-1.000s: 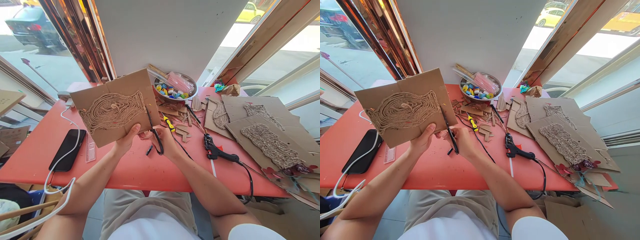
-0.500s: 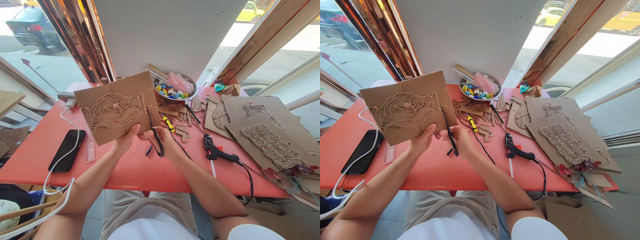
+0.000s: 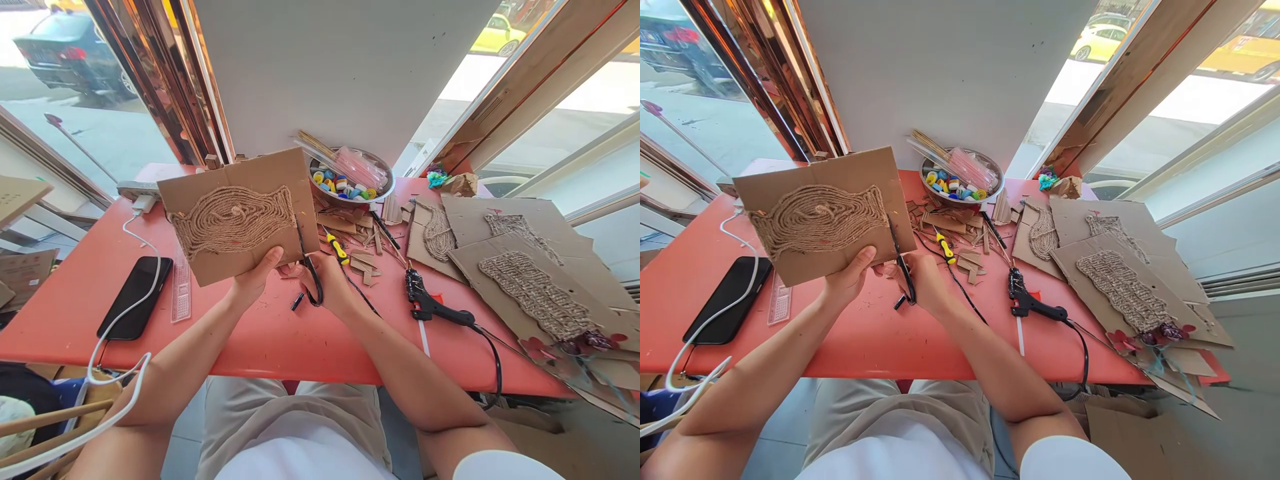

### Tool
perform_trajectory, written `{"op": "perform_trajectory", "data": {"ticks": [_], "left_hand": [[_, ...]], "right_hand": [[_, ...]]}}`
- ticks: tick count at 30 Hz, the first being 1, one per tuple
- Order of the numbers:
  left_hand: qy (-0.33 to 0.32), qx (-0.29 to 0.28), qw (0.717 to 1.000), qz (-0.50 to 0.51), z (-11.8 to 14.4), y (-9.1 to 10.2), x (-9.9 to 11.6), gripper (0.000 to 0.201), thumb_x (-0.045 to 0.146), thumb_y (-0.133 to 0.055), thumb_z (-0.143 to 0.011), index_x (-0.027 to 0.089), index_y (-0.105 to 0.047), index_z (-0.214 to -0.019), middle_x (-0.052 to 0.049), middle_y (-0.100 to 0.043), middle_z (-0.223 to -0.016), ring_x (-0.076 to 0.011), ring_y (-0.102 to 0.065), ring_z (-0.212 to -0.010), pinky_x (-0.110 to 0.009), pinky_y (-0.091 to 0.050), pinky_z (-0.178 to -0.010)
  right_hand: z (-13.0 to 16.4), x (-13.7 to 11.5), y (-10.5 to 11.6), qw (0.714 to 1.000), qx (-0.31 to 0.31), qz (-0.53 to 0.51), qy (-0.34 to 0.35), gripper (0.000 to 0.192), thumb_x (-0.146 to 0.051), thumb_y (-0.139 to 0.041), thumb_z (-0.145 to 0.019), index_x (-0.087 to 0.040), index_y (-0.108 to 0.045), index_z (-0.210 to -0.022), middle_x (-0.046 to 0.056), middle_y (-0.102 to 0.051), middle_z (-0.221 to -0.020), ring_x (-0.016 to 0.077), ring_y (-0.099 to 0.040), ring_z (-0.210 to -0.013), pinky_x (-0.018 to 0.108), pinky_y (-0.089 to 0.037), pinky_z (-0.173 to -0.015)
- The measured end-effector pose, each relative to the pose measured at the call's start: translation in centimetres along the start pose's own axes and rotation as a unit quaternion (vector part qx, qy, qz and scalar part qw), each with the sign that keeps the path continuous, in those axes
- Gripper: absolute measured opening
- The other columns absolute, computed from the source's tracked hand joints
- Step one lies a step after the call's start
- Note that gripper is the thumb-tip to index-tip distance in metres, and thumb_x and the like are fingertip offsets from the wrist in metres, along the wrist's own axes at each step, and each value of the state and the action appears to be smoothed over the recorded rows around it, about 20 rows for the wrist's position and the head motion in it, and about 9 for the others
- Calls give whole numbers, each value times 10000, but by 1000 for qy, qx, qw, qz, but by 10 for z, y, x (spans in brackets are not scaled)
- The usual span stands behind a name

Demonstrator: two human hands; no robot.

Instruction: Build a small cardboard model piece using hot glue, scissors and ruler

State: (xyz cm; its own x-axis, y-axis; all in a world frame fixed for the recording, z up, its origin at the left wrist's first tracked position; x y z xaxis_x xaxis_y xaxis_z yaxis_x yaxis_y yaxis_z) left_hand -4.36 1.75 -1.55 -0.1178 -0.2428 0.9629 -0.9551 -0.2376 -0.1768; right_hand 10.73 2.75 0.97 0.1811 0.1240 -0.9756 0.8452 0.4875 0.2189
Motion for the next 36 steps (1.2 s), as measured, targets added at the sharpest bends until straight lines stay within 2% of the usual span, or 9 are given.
{"op": "perform_trajectory", "data": {"ticks": [5, 8, 11, 18, 21, 24, 27, 31, 36], "left_hand": [[-2, -8, 1000, 27, -5, -5, 17, 550, 704, -888, -705, 231, -635, -584, 5, -614, -499, -179, -621, -410, -310, -583, -398], [-11, -15, 1000, 10, -4, -4, 18, 567, 730, -861, -736, 238, -623, -585, 7, -616, -497, -190, -625, -414, -326, -584, -395], [-17, -14, 1000, -14, -1, 1, 15, 586, 719, -809, -802, 242, -594, -536, 1, -596, -453, -174, -588, -387, -323, -574, -414], [67, -87, 994, 19, -3, 0, 17, 648, 711, -763, -770, 254, -495, -396, 3, -418, -331, -122, -420, -304, -269, -366, -299], [95, -88, 991, 43, -5, -1, 18, 660, 719, -793, -729, 258, -460, -392, 17, -382, -325, -111, -396, -297, -264, -349, -301], [86, -102, 990, 47, -5, -1, 18, 678, 711, -777, -755, 261, -448, -370, 12, -370, -320, -107, -366, -293, -276, -337, -300], [48, -70, 996, 5, -4, 3, 17, 631, 681, -759, -789, 259, -497, -400, 0, -427, -348, -113, -393, -310, -281, -351, -313], [17, -9, 999, -50, -4, 9, 14, 572, 637, -785, -760, 254, -518, -429, 3, -474, -373, -123, -451, -337, -272, -379, -338], [61, 2, 998, 22, -22, 20, 13, 588, 604, -786, -735, 263, -410, -438, 40, -378, -348, -75, -328, -307, -235, -274, -310]], "right_hand": [[3, 0, -1, 989, -128, -67, -26, 848, -1062, -663, -641, -247, -500, -806, 11, -650, -713, 127, -579, -504, 267, -440, -458], [6, -3, 5, 980, -180, -84, -10, 888, -1120, -530, -661, -251, -503, -844, 30, -664, -806, 156, -632, -604, 312, -520, -533], [8, -6, 10, 970, -225, -89, -13, 881, -1129, -408, -722, -265, -504, -867, 27, -650, -769, 194, -644, -637, 374, -545, -600], [8, -14, 18, 973, -213, -84, -8, 905, -1124, -291, -769, -246, -496, -848, -24, -528, -656, 145, -531, -525, 299, -362, -506], [7, -17, 20, 973, -214, -91, -1, 898, -1129, -339, -748, -247, -493, -821, -40, -484, -640, 132, -482, -516, 295, -366, -498], [7, -18, 19, 973, -206, -107, 5, 876, -1112, -442, -736, -242, -510, -804, -50, -461, -647, 113, -428, -519, 290, -371, -510], [8, -15, 10, 977, -169, -127, -22, 861, -1103, -536, -692, -248, -502, -792, -62, -441, -645, 107, -396, -525, 273, -349, -491], [12, -11, -4, 980, -117, -136, -86, 892, -1129, -547, -626, -254, -476, -789, -77, -424, -629, 104, -401, -529, 263, -362, -493], [23, -25, -6, 965, -202, -153, -73, 888, -1136, -412, -703, -256, -461, -819, -58, -461, -671, 118, -451, -550, 310, -422, -541]]}}
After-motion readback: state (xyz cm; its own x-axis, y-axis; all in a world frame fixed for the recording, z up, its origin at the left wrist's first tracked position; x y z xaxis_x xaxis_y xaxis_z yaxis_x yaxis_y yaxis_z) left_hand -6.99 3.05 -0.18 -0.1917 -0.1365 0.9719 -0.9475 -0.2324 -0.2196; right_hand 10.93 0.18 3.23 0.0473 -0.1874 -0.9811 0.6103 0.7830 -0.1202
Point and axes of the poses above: each hand's wrist, its own z-axis away from the middle knuckle, its own y-axis out of the back of the hand, x = y × z, the point moved 3 cm from there along -z, towards the middle knuckle
